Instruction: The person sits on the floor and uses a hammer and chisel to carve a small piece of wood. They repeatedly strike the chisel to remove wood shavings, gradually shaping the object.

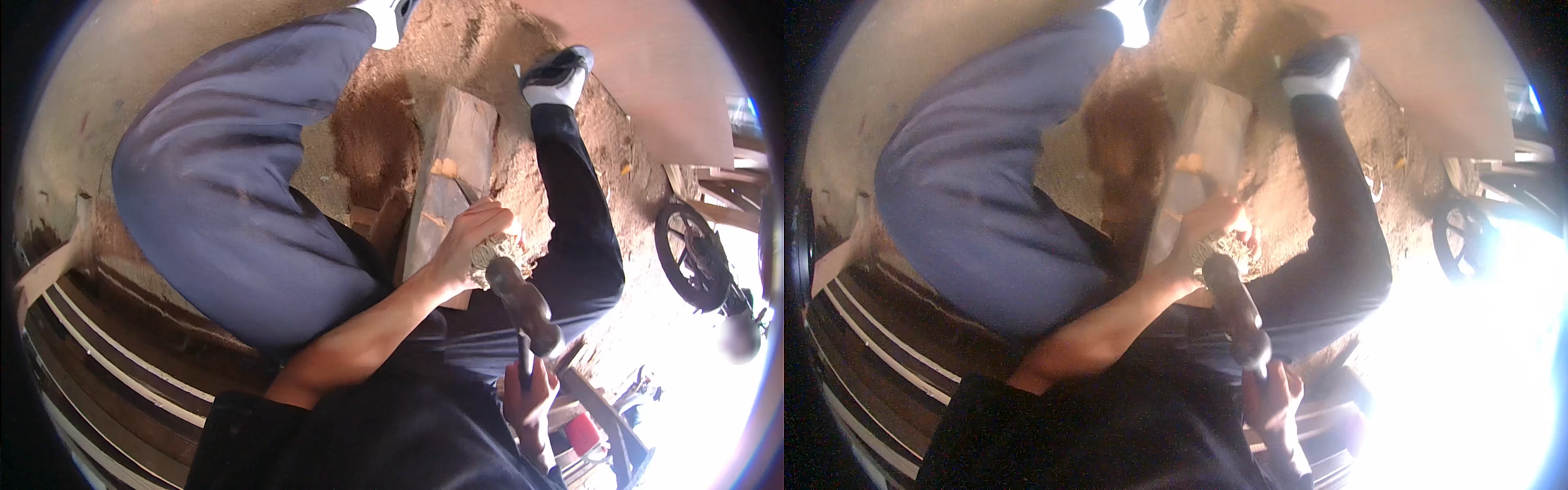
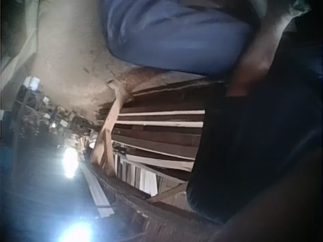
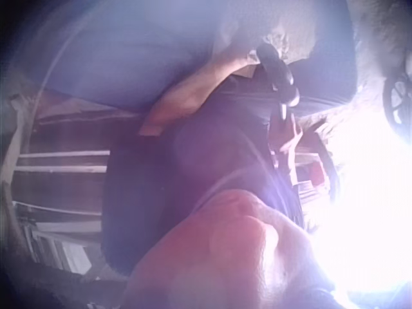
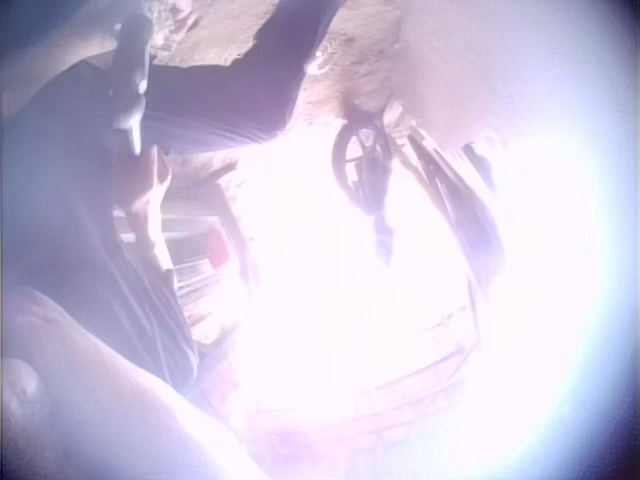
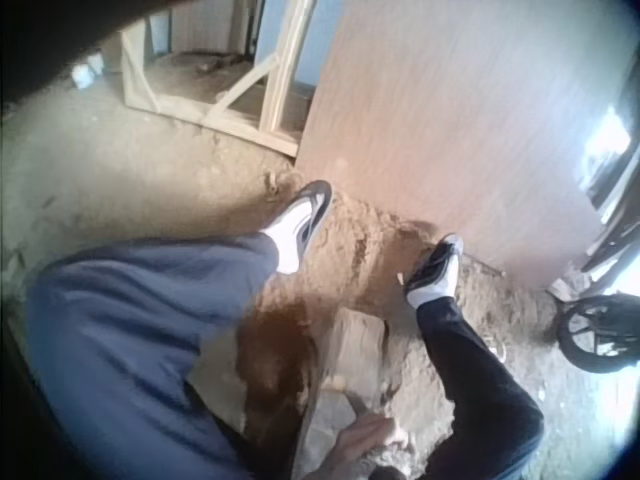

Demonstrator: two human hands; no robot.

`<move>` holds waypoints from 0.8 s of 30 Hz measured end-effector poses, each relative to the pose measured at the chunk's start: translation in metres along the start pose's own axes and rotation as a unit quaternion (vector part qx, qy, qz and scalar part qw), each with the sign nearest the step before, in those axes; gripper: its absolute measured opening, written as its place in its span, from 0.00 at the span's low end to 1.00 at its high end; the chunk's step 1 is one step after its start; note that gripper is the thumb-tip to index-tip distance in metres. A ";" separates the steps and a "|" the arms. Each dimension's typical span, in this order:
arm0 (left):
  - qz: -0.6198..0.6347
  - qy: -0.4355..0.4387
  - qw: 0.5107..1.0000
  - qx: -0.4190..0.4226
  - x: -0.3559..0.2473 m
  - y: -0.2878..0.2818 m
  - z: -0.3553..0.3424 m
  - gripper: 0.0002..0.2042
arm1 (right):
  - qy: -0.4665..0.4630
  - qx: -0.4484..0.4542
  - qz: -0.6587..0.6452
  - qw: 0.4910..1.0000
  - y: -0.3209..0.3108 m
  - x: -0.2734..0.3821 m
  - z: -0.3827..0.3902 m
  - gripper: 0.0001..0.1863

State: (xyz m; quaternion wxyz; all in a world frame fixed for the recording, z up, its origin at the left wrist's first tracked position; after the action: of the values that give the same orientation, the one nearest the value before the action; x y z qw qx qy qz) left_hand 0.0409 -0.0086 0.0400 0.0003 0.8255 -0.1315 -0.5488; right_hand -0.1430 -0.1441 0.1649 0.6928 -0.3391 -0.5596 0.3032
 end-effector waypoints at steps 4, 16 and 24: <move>0.055 -0.059 0.996 -0.026 0.008 0.006 0.010 0.11 | 0.047 0.006 0.035 0.998 0.003 -0.018 0.018 0.03; 0.035 -0.017 0.999 0.015 0.010 0.005 0.005 0.10 | 0.087 -0.002 0.017 0.996 -0.004 0.014 -0.007 0.05; 0.004 -0.008 1.000 0.003 0.008 0.007 0.003 0.11 | 0.091 0.024 0.077 0.993 -0.011 0.021 -0.012 0.04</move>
State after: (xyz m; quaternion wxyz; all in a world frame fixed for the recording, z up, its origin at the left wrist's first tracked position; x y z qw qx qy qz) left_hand 0.0397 -0.0169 0.0323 -0.0012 0.8204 -0.1366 -0.5552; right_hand -0.1266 -0.1348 0.1838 0.7236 -0.3908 -0.4589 0.3363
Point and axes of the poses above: each hand's wrist, its own z-axis away from the middle knuckle, its own y-axis out of the palm, x = y × z, the point moved 5 cm from there along -z, towards the middle knuckle, and after that the axes turned 1 degree about -x, right-handed, at the moved point
